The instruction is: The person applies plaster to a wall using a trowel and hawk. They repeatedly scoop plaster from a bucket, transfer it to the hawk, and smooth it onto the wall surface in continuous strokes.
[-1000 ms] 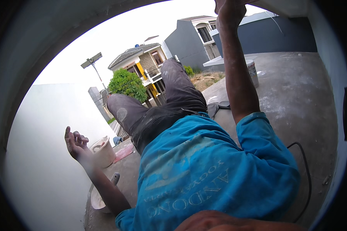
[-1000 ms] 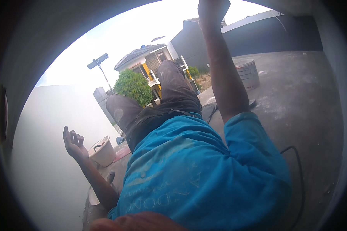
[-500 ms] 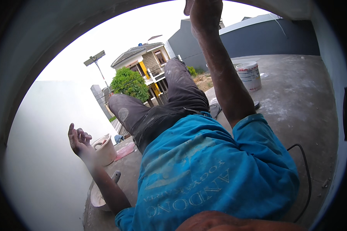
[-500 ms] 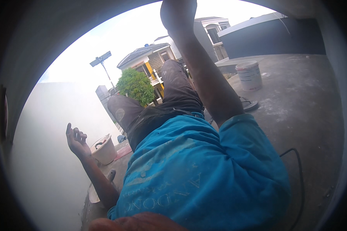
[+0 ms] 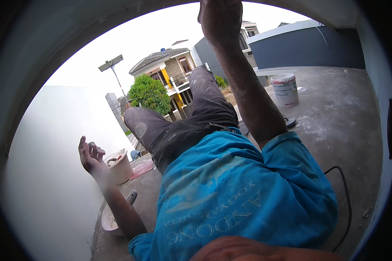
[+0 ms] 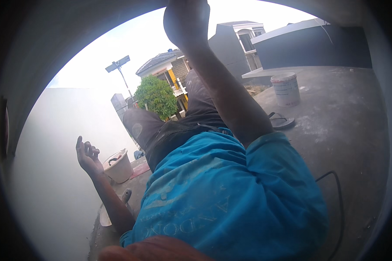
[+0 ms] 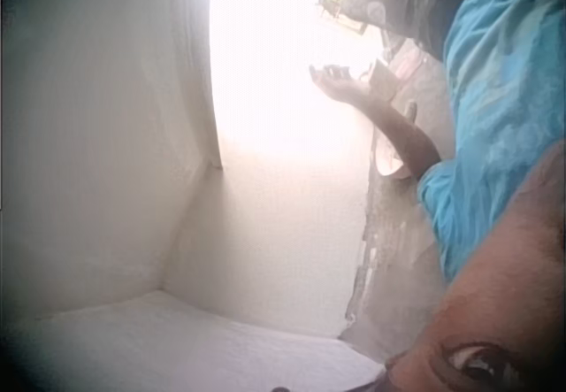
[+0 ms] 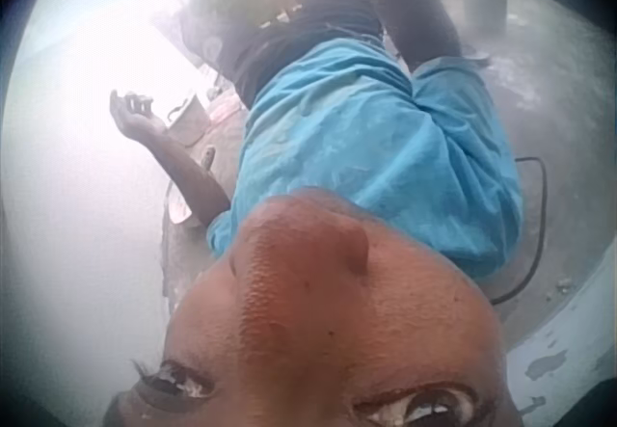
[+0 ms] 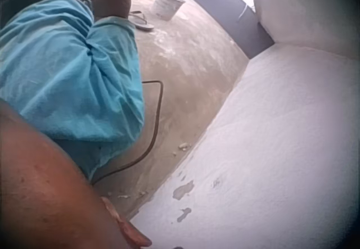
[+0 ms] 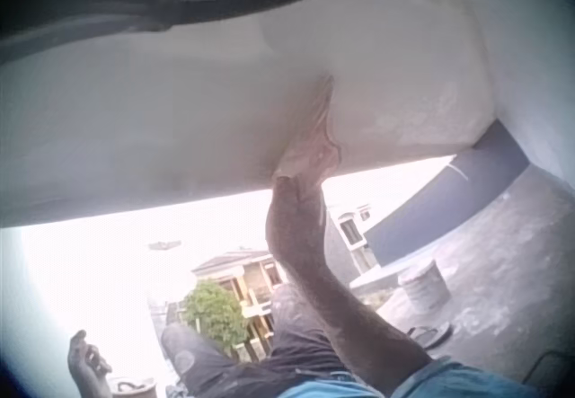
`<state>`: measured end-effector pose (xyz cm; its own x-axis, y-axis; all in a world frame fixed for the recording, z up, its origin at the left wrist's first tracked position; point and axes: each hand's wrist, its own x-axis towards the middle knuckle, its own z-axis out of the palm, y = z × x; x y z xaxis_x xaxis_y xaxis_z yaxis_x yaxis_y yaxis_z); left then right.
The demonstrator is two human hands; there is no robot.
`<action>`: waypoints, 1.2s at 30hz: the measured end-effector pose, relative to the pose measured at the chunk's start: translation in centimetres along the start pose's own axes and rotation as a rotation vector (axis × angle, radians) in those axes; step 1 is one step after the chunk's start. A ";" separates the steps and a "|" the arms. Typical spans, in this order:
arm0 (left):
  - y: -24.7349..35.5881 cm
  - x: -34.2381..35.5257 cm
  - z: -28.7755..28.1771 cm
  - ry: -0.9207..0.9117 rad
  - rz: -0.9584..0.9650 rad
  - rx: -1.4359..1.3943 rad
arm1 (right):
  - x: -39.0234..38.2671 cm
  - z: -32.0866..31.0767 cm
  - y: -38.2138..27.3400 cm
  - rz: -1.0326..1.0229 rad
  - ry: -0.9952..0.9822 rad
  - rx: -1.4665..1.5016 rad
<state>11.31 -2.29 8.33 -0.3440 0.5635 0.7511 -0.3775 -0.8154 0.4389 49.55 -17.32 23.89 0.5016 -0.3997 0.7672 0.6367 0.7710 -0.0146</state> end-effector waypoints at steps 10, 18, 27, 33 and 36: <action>0.4 -0.2 0.8 0.017 0.009 0.024 | -3.7 6.8 -4.7 -0.198 -0.140 -0.109; 0.3 0.3 0.6 0.022 0.017 0.023 | -8.1 10.8 -6.4 -0.428 -0.055 0.300; 1.1 -0.4 1.1 0.048 0.004 0.020 | -11.5 15.6 -12.0 -0.618 0.067 0.396; 2.5 -0.9 1.5 0.021 0.068 -0.009 | -13.5 17.8 -16.9 -0.560 0.056 0.496; 2.6 -0.3 0.8 0.044 0.110 -0.020 | -14.3 19.0 -19.1 -0.526 0.051 0.541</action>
<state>11.13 -4.72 9.61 -0.4216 0.4766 0.7714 -0.3521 -0.8700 0.3451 19.09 -16.96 25.38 0.2457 -0.7945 0.5553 0.4297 0.6028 0.6723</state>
